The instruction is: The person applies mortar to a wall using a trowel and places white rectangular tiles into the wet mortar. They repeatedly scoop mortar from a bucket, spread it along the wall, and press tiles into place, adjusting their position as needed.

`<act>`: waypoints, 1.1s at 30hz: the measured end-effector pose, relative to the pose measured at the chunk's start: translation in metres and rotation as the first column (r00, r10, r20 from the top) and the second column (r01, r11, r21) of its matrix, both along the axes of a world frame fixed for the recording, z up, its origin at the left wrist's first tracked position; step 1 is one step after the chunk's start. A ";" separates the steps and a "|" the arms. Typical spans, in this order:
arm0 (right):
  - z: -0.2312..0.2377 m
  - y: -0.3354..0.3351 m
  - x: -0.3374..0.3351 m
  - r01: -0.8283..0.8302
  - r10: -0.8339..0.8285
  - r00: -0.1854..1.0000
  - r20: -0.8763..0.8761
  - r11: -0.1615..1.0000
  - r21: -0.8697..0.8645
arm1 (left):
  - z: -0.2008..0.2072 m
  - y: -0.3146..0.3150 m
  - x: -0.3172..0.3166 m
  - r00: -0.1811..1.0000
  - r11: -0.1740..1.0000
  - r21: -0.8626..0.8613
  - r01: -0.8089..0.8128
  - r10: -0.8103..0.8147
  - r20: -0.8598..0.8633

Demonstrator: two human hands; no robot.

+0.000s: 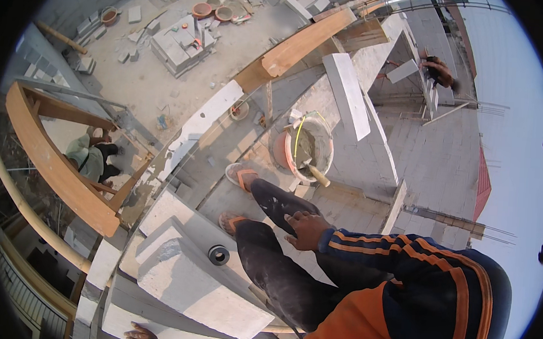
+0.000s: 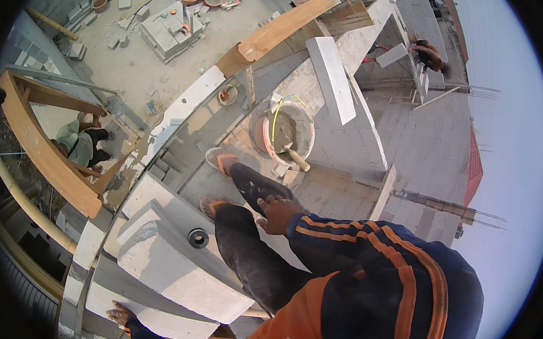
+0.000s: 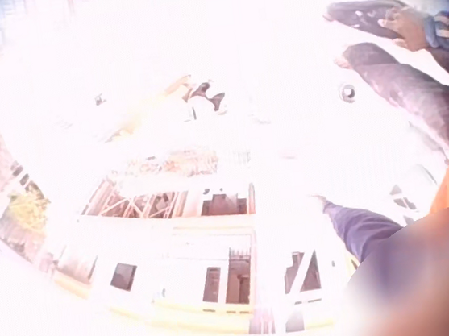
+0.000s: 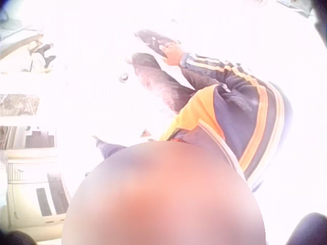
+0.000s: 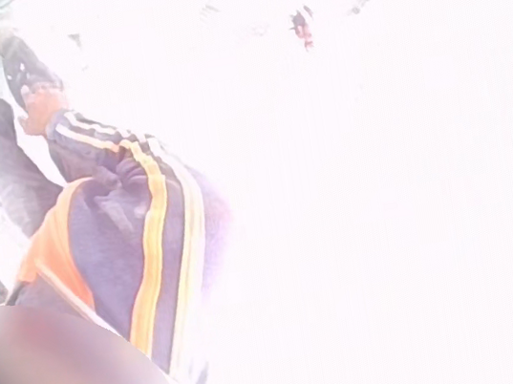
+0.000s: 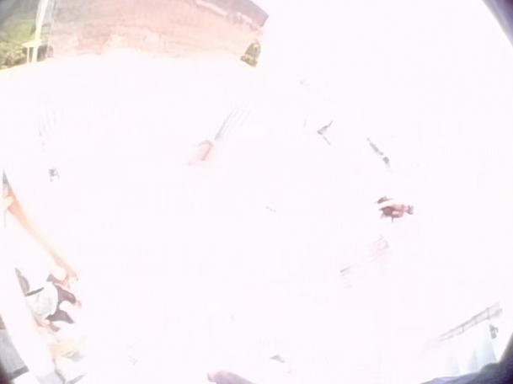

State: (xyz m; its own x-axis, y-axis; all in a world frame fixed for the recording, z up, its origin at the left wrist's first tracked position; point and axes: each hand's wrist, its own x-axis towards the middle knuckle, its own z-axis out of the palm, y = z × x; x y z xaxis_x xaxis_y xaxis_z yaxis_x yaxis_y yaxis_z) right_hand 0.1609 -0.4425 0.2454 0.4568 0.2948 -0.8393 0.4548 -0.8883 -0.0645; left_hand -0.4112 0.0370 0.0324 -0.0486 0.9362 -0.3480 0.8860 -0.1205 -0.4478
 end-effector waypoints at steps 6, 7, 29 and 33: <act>0.008 -0.014 0.010 0.052 -0.052 0.997 -0.062 0.999 0.002 | 0.027 -0.043 0.118 0.961 0.966 -0.009 -0.257 0.256 0.105; 0.011 -0.019 0.010 0.098 -0.098 0.994 -0.046 0.995 0.007 | 0.033 -0.065 0.147 0.958 0.971 0.010 -0.241 0.236 0.163; -0.028 0.023 0.199 0.284 -0.273 0.958 -0.086 0.945 0.162 | 0.278 -0.378 0.378 0.653 0.573 -0.783 0.244 0.500 0.569; -0.074 0.062 0.350 0.347 -0.471 0.882 0.001 0.651 0.675 | 0.292 -0.388 0.368 0.720 0.474 -0.876 0.087 0.578 0.384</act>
State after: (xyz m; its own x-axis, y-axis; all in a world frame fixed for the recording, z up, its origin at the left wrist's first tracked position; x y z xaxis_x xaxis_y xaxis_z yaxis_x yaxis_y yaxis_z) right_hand 0.5111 -0.3803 0.1717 0.7724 0.4761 -0.4203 0.1132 -0.7545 -0.6465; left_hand -0.0432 -0.3506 0.3241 0.2865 0.1844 -0.9402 0.9355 0.1580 0.3160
